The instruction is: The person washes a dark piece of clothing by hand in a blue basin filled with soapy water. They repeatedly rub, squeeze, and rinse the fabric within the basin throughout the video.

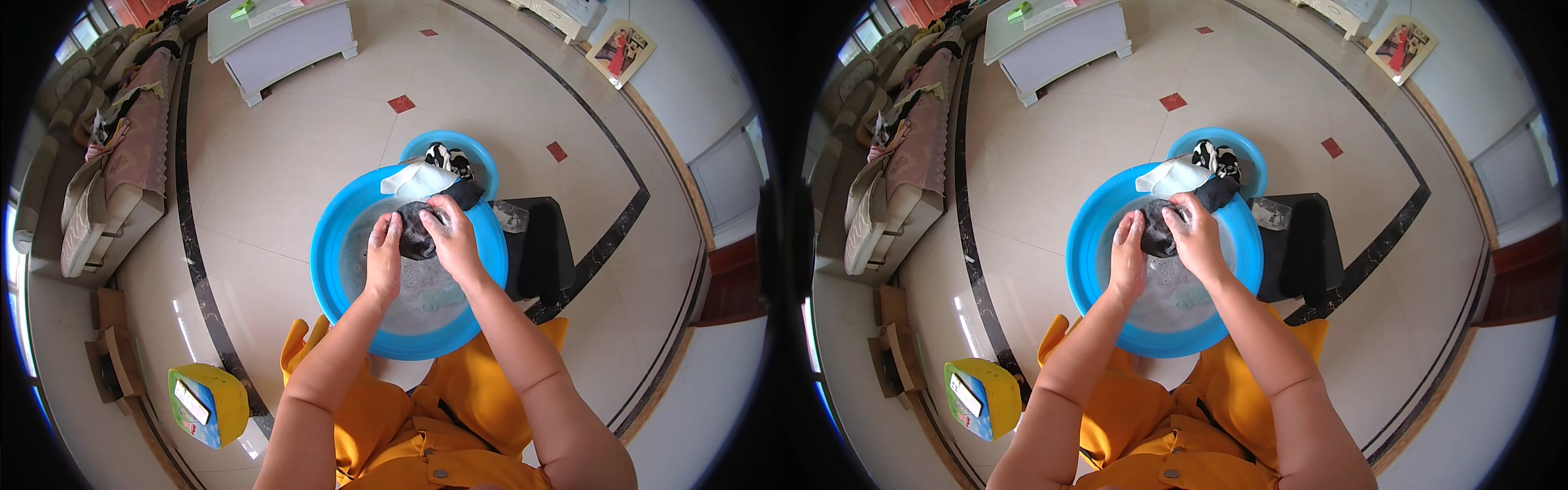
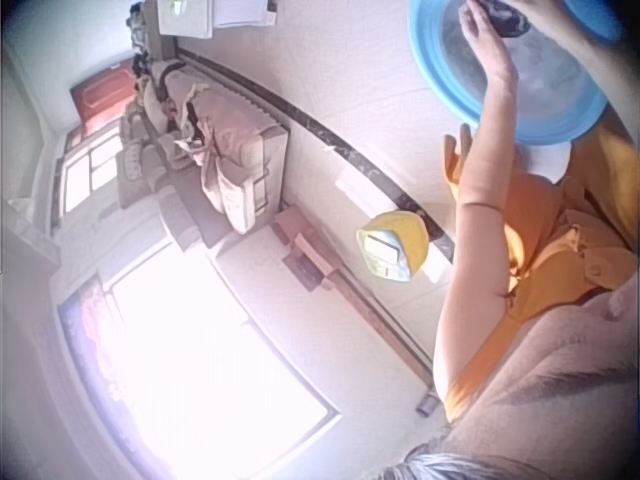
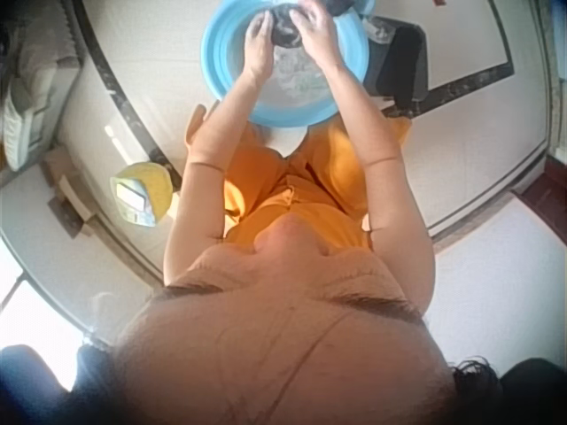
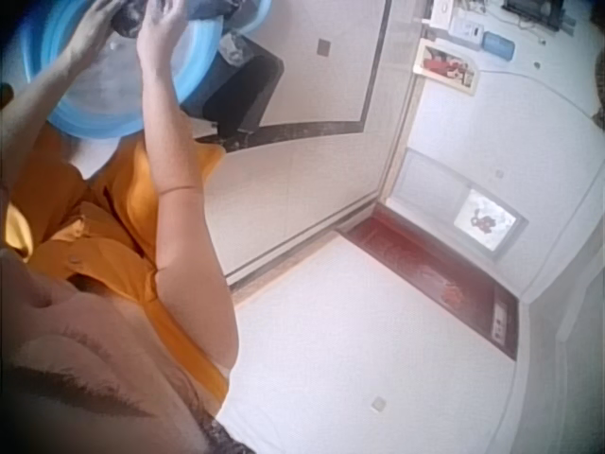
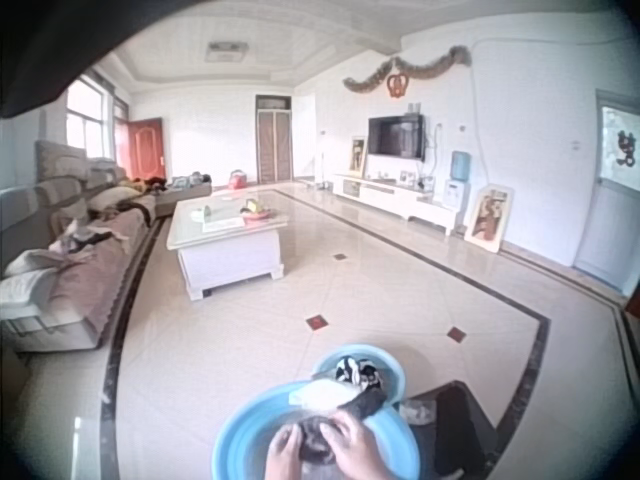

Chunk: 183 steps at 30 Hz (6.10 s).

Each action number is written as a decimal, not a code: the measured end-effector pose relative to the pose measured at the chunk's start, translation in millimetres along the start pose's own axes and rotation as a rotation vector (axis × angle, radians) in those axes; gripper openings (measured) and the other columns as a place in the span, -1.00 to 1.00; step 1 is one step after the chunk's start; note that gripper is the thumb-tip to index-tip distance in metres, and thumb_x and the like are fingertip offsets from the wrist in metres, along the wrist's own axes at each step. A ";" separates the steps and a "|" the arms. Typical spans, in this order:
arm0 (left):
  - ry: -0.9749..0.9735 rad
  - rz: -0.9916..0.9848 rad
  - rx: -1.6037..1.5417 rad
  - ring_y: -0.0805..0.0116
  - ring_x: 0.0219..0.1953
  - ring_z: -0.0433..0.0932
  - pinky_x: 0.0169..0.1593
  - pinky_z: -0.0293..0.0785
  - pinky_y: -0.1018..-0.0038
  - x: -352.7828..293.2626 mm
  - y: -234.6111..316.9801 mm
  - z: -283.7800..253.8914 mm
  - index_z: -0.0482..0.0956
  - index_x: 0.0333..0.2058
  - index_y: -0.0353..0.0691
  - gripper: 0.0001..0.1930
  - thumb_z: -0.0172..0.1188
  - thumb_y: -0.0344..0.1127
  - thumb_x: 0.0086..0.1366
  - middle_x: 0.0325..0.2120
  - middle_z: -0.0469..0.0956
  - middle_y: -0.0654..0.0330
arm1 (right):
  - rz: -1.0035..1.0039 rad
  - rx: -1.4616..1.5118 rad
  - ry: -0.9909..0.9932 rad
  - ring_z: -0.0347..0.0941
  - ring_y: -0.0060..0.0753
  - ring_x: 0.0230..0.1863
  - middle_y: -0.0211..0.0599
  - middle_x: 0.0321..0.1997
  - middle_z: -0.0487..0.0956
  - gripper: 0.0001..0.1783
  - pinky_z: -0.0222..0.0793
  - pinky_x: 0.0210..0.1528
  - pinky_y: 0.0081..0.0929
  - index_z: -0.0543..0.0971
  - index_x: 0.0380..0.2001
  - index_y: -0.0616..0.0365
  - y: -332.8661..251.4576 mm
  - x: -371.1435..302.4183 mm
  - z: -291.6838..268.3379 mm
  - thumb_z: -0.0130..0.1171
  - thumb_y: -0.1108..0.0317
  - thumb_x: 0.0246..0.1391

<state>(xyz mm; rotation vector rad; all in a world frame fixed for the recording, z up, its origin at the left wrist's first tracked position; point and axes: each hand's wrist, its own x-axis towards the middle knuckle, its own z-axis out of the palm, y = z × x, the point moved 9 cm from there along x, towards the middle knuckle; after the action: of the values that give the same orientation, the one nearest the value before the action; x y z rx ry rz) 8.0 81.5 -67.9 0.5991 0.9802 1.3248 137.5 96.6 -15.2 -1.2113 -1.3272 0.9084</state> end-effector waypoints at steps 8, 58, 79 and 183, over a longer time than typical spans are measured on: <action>0.120 0.121 -0.040 0.61 -0.33 0.21 -0.19 0.21 0.63 3.8 10.1 -13.7 0.37 -0.30 -0.16 -0.80 -0.11 -0.17 0.39 -0.40 0.29 0.39 | -0.304 -0.387 -0.023 0.50 -0.01 -0.40 -0.16 -0.41 0.56 -0.88 0.39 -0.41 -0.29 0.46 -0.36 0.15 -43.9 -19.1 19.5 0.15 0.42 0.01; 0.116 0.296 0.190 0.54 -0.27 0.31 -0.18 0.28 0.59 -14.2 39.3 -2.6 0.40 -0.19 -0.31 -0.68 -0.07 -0.12 0.38 -0.32 0.39 0.26 | -0.412 -0.357 -0.196 0.44 -0.15 -0.60 -0.19 -0.61 0.48 -0.83 0.30 -0.57 -0.36 0.41 -0.50 0.15 -67.3 -31.7 42.3 0.23 0.44 -0.06; -0.059 0.173 -0.015 0.65 -0.41 0.25 -0.29 0.24 0.62 -17.2 34.0 16.0 0.41 -0.40 -0.22 -0.69 -0.12 -0.12 0.40 -0.49 0.35 0.41 | -0.183 -0.266 0.021 0.42 0.03 -0.56 0.05 -0.65 0.41 -0.79 0.22 -0.55 -0.26 0.39 -0.44 0.28 -24.6 -12.5 11.9 0.03 0.33 0.15; -0.002 0.183 0.149 0.62 -0.39 0.33 -0.28 0.29 0.61 -6.6 32.5 8.4 0.45 -0.43 -0.18 -0.73 -0.02 -0.13 0.35 -0.48 0.41 0.39 | -0.320 -0.421 0.042 0.42 -0.02 -0.57 -0.08 -0.62 0.44 -0.82 0.27 -0.57 -0.25 0.38 -0.54 0.21 -66.9 -5.7 6.6 0.10 0.39 0.07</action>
<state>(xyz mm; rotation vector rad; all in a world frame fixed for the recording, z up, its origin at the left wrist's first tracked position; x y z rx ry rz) -1.3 82.5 -35.0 0.8195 1.0479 1.4195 119.8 79.0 47.4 -1.2718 -1.6720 0.3828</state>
